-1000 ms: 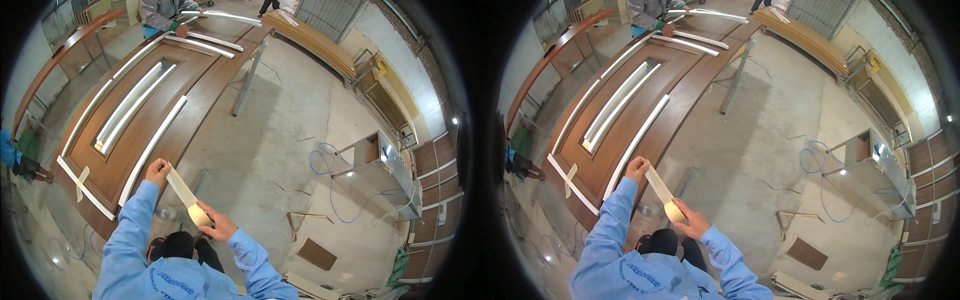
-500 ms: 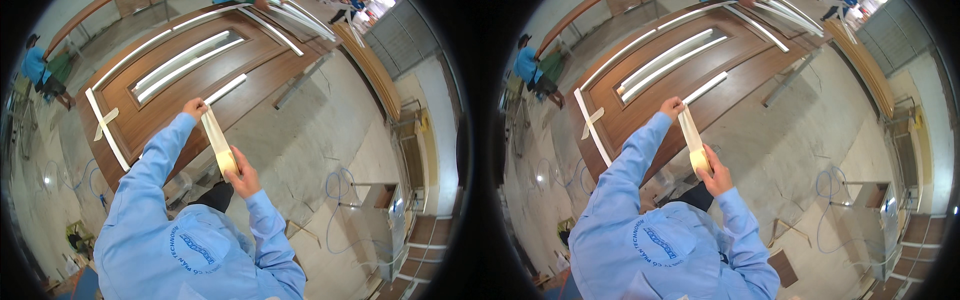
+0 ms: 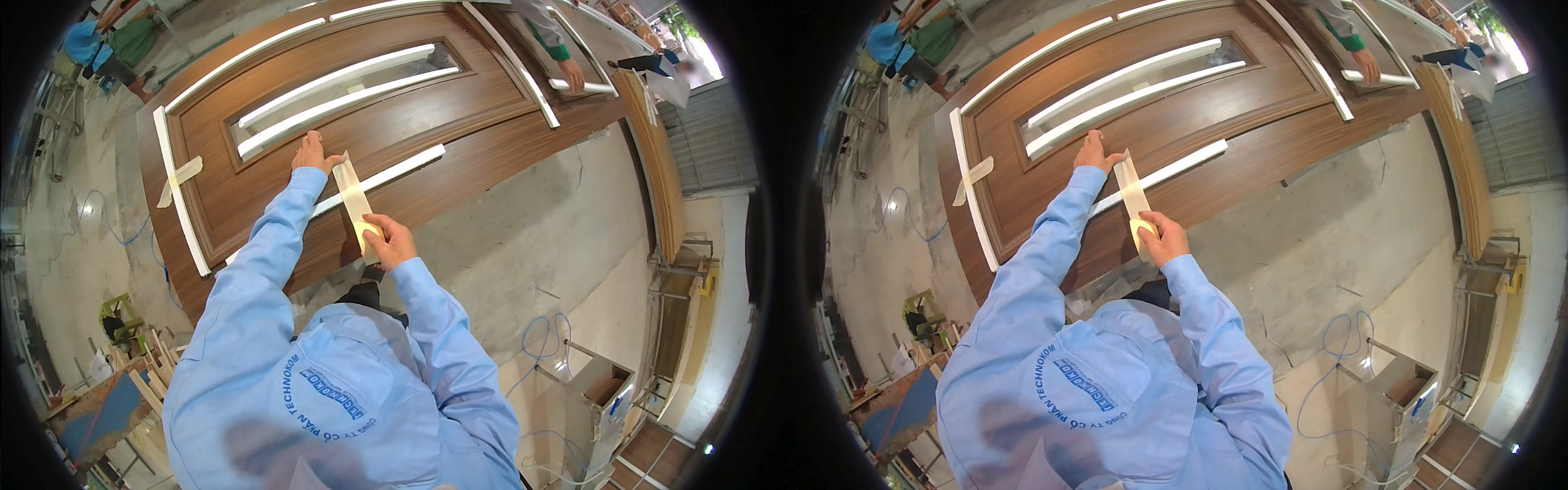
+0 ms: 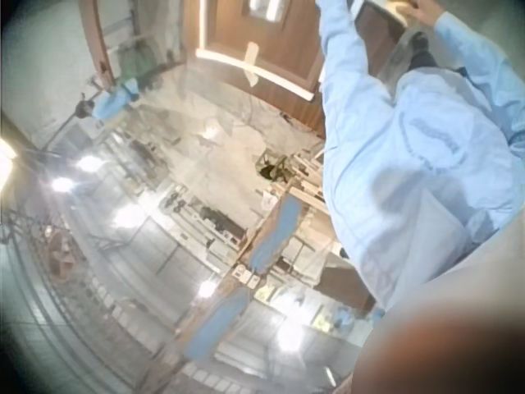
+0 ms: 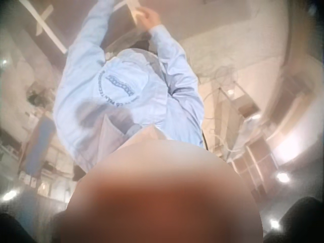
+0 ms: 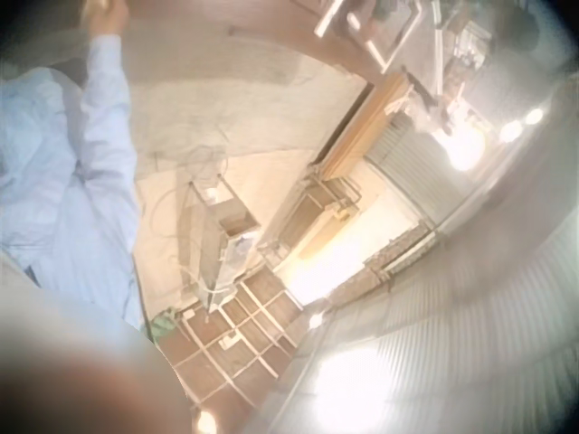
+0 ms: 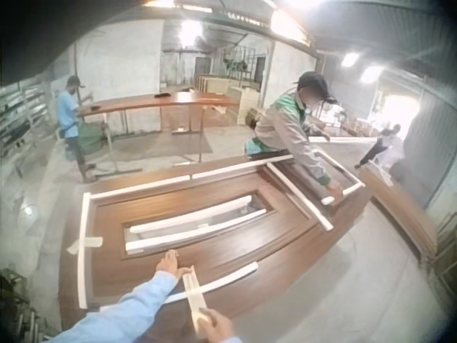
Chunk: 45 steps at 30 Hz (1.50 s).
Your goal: The person applies masking tape to the edges of white trim pieces on a large wooden door panel. They tear and place multiple tape segments along the trim lines, smoothing each piece by hand. A coworker is visible working on the same panel from the opposite side.
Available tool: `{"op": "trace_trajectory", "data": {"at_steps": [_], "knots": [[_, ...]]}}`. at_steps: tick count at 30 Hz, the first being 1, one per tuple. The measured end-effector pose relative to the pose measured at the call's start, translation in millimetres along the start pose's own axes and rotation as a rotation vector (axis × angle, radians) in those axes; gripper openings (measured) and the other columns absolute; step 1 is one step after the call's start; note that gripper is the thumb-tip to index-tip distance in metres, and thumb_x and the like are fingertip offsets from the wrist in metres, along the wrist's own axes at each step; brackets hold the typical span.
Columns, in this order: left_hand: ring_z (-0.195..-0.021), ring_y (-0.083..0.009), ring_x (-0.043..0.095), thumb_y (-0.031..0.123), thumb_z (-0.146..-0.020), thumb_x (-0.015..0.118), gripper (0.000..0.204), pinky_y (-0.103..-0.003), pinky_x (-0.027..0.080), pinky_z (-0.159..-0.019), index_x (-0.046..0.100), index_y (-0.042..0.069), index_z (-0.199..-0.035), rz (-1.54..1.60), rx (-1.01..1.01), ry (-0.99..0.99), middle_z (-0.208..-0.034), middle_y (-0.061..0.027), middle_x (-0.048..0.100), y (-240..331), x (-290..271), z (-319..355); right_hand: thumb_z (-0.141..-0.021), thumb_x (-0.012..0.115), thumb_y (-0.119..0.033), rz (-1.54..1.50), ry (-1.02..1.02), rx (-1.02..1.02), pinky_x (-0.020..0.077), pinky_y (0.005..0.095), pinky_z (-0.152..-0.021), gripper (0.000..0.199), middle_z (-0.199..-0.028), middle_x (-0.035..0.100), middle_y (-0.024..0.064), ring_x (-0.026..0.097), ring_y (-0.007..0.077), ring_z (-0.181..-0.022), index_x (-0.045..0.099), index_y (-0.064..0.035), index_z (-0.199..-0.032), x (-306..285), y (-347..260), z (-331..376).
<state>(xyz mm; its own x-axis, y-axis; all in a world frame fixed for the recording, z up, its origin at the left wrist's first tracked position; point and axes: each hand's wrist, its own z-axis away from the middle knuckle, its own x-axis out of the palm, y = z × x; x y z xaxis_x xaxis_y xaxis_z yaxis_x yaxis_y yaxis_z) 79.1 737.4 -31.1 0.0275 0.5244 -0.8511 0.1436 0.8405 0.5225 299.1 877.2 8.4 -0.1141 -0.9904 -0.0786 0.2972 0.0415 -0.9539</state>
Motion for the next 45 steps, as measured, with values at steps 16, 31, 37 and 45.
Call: {"op": "trace_trajectory", "data": {"at_steps": [16, 31, 37, 45], "knots": [[-0.091, -0.0305, 0.061, 0.011, -0.08, 0.069, 0.022, -0.042, 0.053, -0.075, 0.072, 0.021, -0.099, 0.141, 0.822, -0.536, -0.09, -0.0063, 0.059, 10.5, 15.3, 64.2, -0.083, 0.064, -0.049, 0.553, 0.085, 0.232, 0.0527, 0.0447, -0.091, 0.064, -0.111, 0.068, 0.0276, 0.068, 0.0383, -0.102, 0.064, 0.0035, -0.12, -16.4, 10.0, -54.4], [-0.085, -0.03, 0.06, 0.014, -0.078, 0.073, 0.009, -0.041, 0.049, -0.072, 0.067, 0.01, -0.084, 0.239, 0.845, -0.612, -0.087, -0.0071, 0.06, 19.9, -4.3, 55.7, -0.078, 0.073, -0.026, 0.191, -0.04, 0.754, 0.0542, 0.0361, -0.057, 0.024, -0.074, 0.071, 0.0089, 0.068, 0.0185, -0.066, 0.073, -0.0032, -0.085, -12.2, 7.5, -81.5], [-0.083, -0.0315, 0.059, 0.009, -0.077, 0.071, 0.011, -0.042, 0.047, -0.069, 0.062, 0.009, -0.082, 0.375, 0.856, -0.572, -0.086, -0.008, 0.056, 14.9, -2.9, 53.3, -0.079, 0.072, -0.029, -0.012, 0.239, 0.836, 0.0561, 0.0328, -0.07, 0.026, -0.084, 0.074, 0.0084, 0.07, 0.0198, -0.075, 0.075, -0.0042, -0.086, 6.8, 43.1, -69.2], [-0.079, -0.0291, 0.057, 0.007, -0.077, 0.07, 0.013, -0.04, 0.046, -0.067, 0.059, 0.01, -0.083, 0.325, 0.932, -0.49, -0.085, -0.0065, 0.055, 16.4, -1.6, 60.3, -0.088, 0.075, -0.034, -0.404, 0.047, 0.704, 0.0494, 0.0246, -0.059, 0.026, -0.079, 0.069, 0.0012, 0.062, 0.0099, -0.067, 0.071, -0.0079, -0.089, -4.5, 41.5, -16.0]]}}
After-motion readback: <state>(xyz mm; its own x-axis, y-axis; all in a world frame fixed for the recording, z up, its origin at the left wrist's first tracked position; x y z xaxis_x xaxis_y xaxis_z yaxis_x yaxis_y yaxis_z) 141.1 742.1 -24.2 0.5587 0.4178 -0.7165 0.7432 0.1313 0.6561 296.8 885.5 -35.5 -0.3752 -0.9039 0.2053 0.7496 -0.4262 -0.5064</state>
